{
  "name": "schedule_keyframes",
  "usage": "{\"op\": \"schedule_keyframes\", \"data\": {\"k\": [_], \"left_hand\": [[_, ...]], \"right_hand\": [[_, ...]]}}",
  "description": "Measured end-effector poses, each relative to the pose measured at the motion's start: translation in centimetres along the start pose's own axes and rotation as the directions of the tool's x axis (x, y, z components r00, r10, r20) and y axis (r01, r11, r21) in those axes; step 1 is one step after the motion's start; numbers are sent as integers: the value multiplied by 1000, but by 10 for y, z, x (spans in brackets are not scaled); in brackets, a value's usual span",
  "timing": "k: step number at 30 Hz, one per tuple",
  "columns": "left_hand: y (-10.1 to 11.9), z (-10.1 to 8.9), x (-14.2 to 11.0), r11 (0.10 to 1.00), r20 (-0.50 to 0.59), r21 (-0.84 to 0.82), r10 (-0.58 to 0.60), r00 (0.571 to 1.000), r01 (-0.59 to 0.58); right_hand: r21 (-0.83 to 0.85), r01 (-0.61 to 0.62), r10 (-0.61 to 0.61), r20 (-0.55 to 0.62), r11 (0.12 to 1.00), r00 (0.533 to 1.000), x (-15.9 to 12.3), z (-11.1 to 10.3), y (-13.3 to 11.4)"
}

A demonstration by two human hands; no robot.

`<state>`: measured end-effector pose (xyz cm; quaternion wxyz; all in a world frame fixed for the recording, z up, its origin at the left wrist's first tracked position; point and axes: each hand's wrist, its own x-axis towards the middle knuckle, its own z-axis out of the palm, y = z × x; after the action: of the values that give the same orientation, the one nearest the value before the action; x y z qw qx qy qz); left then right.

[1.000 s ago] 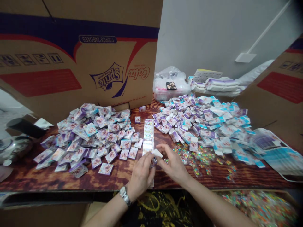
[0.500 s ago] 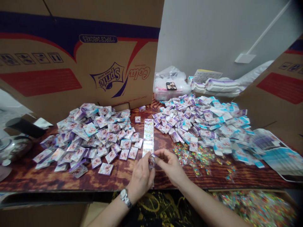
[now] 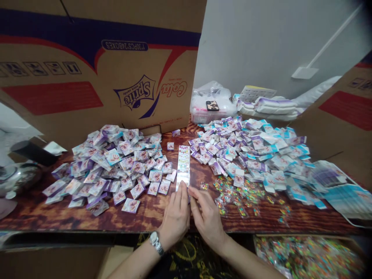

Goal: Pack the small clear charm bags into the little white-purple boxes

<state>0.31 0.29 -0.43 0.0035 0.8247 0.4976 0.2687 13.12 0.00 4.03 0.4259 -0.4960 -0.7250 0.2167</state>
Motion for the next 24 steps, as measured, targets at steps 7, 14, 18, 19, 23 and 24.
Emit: {"op": "schedule_keyframes", "data": {"k": [7, 14, 18, 19, 23, 24], "left_hand": [[-23, -16, 5, 997, 51, 59, 50, 997, -53], [-146, -99, 87, 846, -148, 431, -278, 949, 314], [-159, -117, 114, 837, -259, 443, -224, 940, 322], [-148, -111, 110, 870, -240, 417, -174, 955, 264], [-80, -63, 59, 977, 105, 177, 100, 989, -118], [-63, -50, 43, 978, 196, 116, 150, 969, -175]], "right_hand": [[152, -146, 112, 213, 977, 971, -2, -1, 24], [-121, 14, 21, 284, 993, 958, 56, 0, 77], [-273, 238, -76, 493, 932, 866, 84, 14, 98], [-296, 259, -64, 537, 920, 841, 87, 17, 101], [-346, 269, -5, 606, 899, 796, 88, 26, 112], [-350, 268, 0, 608, 898, 794, 87, 26, 113]]}}
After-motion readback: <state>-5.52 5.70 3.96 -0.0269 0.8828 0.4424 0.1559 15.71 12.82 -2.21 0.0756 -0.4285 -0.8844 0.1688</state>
